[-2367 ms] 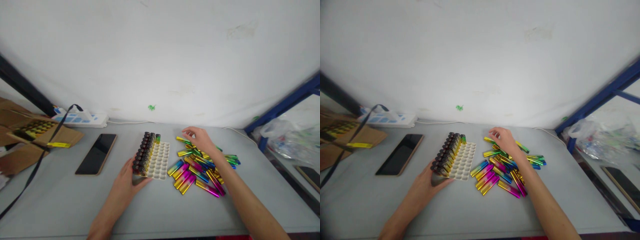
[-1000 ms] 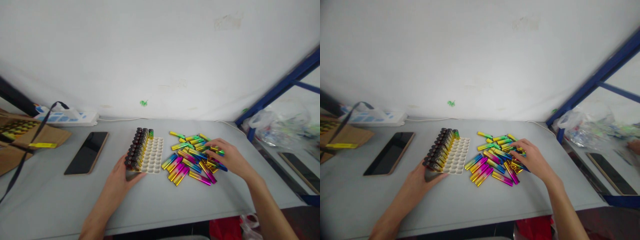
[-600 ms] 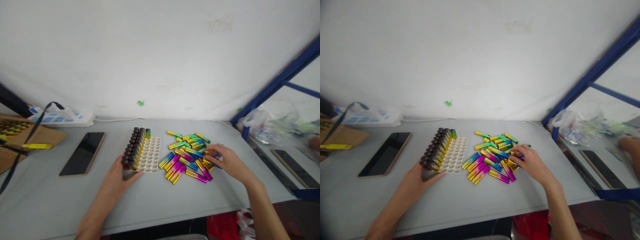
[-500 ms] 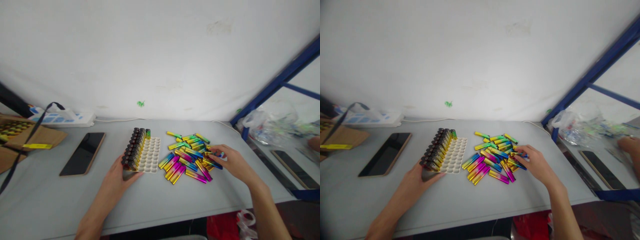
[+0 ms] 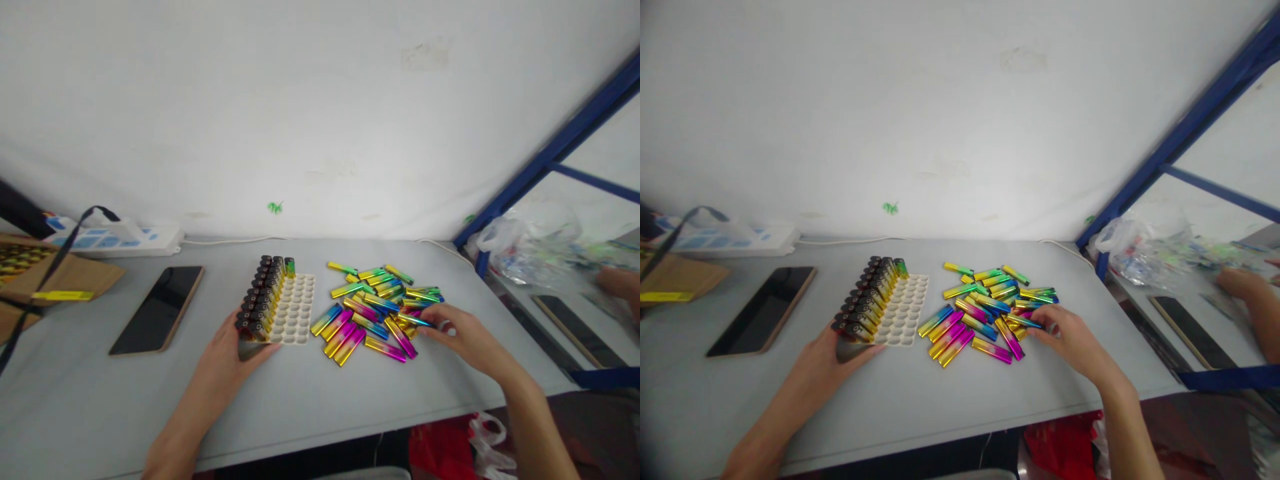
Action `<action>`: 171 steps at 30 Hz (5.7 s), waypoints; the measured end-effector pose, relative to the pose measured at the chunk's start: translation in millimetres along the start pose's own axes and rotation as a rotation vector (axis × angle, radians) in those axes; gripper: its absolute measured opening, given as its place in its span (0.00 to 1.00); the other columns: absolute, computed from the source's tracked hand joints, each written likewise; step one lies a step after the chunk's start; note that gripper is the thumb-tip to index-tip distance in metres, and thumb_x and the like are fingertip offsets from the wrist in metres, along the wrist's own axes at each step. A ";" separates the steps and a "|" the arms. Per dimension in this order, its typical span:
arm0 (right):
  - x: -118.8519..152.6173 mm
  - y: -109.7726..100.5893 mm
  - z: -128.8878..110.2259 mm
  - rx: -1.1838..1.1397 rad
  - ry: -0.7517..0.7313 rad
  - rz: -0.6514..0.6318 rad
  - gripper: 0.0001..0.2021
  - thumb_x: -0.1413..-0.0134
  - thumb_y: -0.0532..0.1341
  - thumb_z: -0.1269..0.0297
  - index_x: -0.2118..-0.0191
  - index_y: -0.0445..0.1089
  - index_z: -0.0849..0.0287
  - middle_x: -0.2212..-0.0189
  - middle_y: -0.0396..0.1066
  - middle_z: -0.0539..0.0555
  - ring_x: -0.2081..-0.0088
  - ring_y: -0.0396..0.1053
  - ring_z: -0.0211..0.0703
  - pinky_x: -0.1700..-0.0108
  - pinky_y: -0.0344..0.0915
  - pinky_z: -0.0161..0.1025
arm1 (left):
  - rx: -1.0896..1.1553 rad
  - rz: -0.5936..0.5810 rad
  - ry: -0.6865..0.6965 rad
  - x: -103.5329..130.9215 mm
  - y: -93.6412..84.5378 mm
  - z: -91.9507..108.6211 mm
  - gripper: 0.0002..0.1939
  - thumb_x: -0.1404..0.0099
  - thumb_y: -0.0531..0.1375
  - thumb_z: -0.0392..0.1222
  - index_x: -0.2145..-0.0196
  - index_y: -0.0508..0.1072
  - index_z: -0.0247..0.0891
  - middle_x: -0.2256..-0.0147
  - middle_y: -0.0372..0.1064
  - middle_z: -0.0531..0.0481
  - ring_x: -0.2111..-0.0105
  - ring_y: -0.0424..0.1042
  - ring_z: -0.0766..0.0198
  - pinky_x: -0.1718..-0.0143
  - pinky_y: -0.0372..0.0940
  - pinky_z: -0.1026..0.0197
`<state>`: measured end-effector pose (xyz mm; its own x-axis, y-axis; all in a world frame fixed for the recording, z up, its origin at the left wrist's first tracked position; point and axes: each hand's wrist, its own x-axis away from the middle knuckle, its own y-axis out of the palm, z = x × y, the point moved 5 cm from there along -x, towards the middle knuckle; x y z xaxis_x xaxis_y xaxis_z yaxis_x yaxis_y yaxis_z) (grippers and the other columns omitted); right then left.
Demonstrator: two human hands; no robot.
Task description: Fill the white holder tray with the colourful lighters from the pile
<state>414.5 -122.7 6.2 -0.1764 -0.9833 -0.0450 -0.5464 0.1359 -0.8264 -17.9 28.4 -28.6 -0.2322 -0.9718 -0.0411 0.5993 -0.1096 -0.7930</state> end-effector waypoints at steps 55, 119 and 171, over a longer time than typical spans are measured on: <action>-32.7 9.2 23.7 -0.056 -0.015 0.214 0.20 0.35 0.64 0.45 0.50 0.81 0.53 0.55 0.80 0.59 0.58 0.79 0.52 0.55 0.78 0.48 | 0.010 -0.023 -0.014 -2.2 -1.7 4.6 0.37 0.43 0.64 0.65 0.45 0.72 0.35 0.51 0.79 0.35 0.46 0.78 0.35 0.44 0.73 0.40; -107.4 116.1 -151.2 -0.437 -0.012 -0.019 0.33 0.39 0.57 0.32 0.80 0.47 0.53 0.80 0.43 0.44 0.75 0.44 0.35 0.73 0.41 0.38 | 0.060 0.005 0.030 3.4 0.4 -1.3 0.35 0.40 0.67 0.61 0.41 0.72 0.38 0.46 0.78 0.38 0.42 0.77 0.39 0.39 0.71 0.41; -140.0 123.8 -217.4 0.453 -0.328 -0.103 0.22 0.22 0.50 0.48 0.48 0.73 0.60 0.57 0.81 0.63 0.56 0.80 0.55 0.54 0.69 0.43 | 0.141 0.051 0.121 0.8 8.3 -7.6 0.35 0.41 0.70 0.56 0.42 0.71 0.34 0.43 0.76 0.35 0.39 0.74 0.40 0.35 0.68 0.40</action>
<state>193.5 58.1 32.1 0.1620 -0.9848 -0.0630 -0.1284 0.0423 -0.9908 -19.0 28.3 -39.8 -0.2843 -0.9455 -0.1585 0.7119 -0.0975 -0.6955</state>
